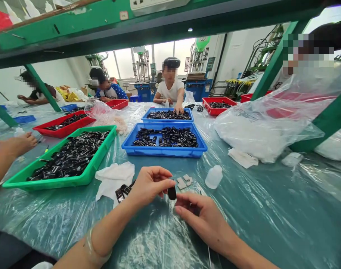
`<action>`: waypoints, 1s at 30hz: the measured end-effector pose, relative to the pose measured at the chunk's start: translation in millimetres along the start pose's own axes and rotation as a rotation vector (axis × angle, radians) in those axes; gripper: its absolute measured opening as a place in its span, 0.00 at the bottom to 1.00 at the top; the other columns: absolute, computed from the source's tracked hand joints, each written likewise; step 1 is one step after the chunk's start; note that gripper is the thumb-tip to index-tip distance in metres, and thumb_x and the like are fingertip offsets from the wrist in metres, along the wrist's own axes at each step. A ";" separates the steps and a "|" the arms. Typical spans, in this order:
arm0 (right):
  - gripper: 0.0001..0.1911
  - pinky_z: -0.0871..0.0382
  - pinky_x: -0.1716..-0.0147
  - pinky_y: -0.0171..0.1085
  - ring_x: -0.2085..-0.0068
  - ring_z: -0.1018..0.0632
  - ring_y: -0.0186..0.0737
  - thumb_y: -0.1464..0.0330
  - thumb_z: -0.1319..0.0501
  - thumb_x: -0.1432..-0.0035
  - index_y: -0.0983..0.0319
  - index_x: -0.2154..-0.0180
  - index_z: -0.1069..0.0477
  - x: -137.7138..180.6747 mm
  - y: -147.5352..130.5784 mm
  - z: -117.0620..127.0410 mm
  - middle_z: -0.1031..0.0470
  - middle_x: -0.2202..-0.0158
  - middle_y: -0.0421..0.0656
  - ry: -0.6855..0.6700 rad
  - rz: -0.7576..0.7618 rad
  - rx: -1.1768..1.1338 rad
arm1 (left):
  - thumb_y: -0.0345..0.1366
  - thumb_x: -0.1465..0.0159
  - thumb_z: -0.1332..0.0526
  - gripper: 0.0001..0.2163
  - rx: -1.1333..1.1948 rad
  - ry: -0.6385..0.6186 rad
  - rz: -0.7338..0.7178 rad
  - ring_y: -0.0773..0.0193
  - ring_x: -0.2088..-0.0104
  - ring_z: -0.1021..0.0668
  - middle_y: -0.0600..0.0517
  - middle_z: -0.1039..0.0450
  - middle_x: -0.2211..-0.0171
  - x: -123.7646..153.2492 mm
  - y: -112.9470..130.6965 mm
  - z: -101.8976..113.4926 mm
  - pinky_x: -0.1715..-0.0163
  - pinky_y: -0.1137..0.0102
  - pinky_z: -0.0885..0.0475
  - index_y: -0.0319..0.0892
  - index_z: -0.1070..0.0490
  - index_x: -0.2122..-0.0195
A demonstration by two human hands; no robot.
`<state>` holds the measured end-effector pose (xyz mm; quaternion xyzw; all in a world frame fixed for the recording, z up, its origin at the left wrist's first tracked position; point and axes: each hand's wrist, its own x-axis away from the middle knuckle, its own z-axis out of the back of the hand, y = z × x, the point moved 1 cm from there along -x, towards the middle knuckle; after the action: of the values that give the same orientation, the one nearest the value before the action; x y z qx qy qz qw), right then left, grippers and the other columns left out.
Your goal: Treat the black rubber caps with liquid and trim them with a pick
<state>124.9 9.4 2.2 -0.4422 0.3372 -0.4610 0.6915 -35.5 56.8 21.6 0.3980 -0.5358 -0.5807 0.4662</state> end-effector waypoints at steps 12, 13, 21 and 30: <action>0.10 0.46 0.78 0.32 0.78 0.37 0.30 0.66 0.41 0.51 0.64 0.79 0.32 -3.7 0.5 -0.3 0.33 0.81 0.37 -0.077 -0.249 -0.277 | 0.36 0.53 0.33 0.12 0.122 -0.115 0.087 0.73 0.85 0.31 0.55 0.30 0.82 3.9 -5.2 -10.7 0.86 0.78 0.34 0.35 0.29 0.71; 0.10 0.46 0.78 0.32 0.78 0.36 0.30 0.66 0.41 0.51 0.64 0.79 0.31 -3.7 -0.5 0.2 0.32 0.81 0.38 -0.076 -0.254 -0.287 | 0.37 0.53 0.33 0.12 0.133 -0.117 0.089 0.73 0.85 0.31 0.55 0.31 0.82 3.7 -5.3 -10.4 0.86 0.78 0.34 0.35 0.29 0.71; 0.10 0.44 0.78 0.30 0.79 0.36 0.28 0.65 0.40 0.51 0.65 0.78 0.28 -3.0 -2.0 2.1 0.30 0.80 0.39 -0.053 -0.219 -0.377 | 0.45 0.45 0.39 0.16 0.074 -0.315 0.056 0.72 0.82 0.31 0.52 0.33 0.82 5.8 -9.5 -10.9 0.85 0.78 0.35 0.33 0.28 0.77; 0.12 0.43 0.78 0.30 0.79 0.35 0.28 0.64 0.40 0.51 0.65 0.79 0.28 -3.8 -4.7 2.8 0.29 0.79 0.39 -0.033 -0.212 -0.372 | 0.46 0.44 0.41 0.17 0.094 -0.378 0.078 0.70 0.81 0.29 0.51 0.32 0.80 6.5 -9.1 -13.3 0.84 0.78 0.35 0.32 0.27 0.74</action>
<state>124.4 13.0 7.9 -0.6026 0.3568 -0.4537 0.5512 -25.4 47.0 11.4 0.2821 -0.6555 -0.6009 0.3602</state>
